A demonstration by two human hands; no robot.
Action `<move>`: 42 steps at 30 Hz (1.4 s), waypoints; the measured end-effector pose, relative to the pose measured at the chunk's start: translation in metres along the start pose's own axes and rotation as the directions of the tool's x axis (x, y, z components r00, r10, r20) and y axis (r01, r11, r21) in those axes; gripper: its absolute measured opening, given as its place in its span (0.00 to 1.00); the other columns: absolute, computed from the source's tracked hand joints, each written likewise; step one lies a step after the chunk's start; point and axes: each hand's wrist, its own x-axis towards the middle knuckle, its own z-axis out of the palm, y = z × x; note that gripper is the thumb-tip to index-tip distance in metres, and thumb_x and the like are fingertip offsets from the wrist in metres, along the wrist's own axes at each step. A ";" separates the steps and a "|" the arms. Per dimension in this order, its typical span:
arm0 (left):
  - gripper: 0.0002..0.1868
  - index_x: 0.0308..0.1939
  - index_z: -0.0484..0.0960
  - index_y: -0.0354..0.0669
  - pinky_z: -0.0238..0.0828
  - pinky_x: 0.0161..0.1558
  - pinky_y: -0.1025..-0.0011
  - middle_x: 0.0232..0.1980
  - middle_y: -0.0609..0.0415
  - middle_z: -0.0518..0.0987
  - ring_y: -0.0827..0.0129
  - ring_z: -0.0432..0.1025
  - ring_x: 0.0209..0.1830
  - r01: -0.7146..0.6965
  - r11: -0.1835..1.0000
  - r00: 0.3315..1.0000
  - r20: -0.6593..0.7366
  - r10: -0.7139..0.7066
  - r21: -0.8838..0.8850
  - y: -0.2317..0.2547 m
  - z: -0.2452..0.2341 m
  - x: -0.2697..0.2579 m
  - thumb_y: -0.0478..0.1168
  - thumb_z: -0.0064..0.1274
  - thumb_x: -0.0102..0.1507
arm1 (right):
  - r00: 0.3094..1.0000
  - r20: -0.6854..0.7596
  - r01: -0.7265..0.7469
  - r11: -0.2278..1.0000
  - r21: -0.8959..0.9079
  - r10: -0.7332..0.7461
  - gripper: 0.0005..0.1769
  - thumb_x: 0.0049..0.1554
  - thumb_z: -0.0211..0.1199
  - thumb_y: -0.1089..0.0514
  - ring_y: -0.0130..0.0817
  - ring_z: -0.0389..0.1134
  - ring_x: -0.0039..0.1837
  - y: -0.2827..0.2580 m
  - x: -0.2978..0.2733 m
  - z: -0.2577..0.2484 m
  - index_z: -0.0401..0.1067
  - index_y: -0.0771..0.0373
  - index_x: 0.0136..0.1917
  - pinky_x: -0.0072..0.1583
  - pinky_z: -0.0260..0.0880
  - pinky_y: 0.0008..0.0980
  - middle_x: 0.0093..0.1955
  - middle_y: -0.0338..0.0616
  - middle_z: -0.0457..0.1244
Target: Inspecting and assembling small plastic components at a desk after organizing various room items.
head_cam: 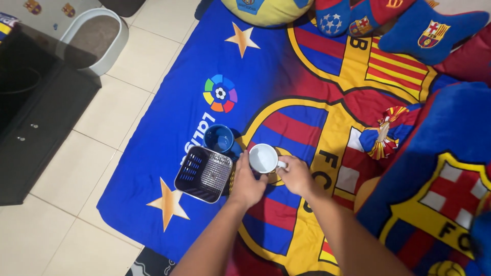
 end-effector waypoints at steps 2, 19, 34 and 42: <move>0.50 0.76 0.50 0.32 0.51 0.73 0.62 0.78 0.35 0.54 0.46 0.52 0.78 0.007 1.000 1.000 0.005 -0.007 -0.001 0.004 -0.002 0.002 0.36 0.63 0.56 | 0.998 0.019 -0.057 0.998 0.026 0.056 0.19 0.55 0.66 0.60 0.42 0.75 0.49 0.001 0.000 0.002 0.75 0.64 0.60 0.52 0.74 0.36 0.53 0.53 0.70; 0.43 0.72 0.62 0.38 0.61 0.70 0.60 0.70 0.42 0.68 0.49 0.63 0.73 -0.450 0.887 0.889 -0.154 0.432 -0.105 0.175 -0.097 -0.093 0.32 0.64 0.55 | 0.953 -0.206 0.235 0.971 0.051 -0.220 0.13 0.56 0.68 0.61 0.32 0.70 0.37 -0.136 -0.088 -0.183 0.76 0.67 0.53 0.41 0.71 0.29 0.38 0.47 0.68; 0.51 0.67 0.68 0.35 0.62 0.67 0.56 0.69 0.39 0.71 0.47 0.64 0.72 -0.711 0.689 0.637 -0.286 0.716 0.143 0.308 -0.169 -0.190 0.41 0.79 0.44 | 0.897 -0.216 0.401 0.916 0.028 -0.386 0.16 0.56 0.67 0.58 0.27 0.75 0.45 -0.244 -0.190 -0.327 0.77 0.65 0.57 0.47 0.74 0.26 0.45 0.40 0.73; 0.46 0.60 0.75 0.34 0.78 0.54 0.68 0.53 0.47 0.83 0.64 0.81 0.54 -0.514 0.852 0.847 -0.211 0.488 -0.094 0.357 -0.188 -0.261 0.50 0.76 0.44 | 0.953 -0.077 0.293 0.821 0.489 -0.294 0.19 0.58 0.64 0.60 0.25 0.68 0.42 -0.242 -0.220 -0.341 0.76 0.66 0.63 0.45 0.71 0.26 0.44 0.41 0.71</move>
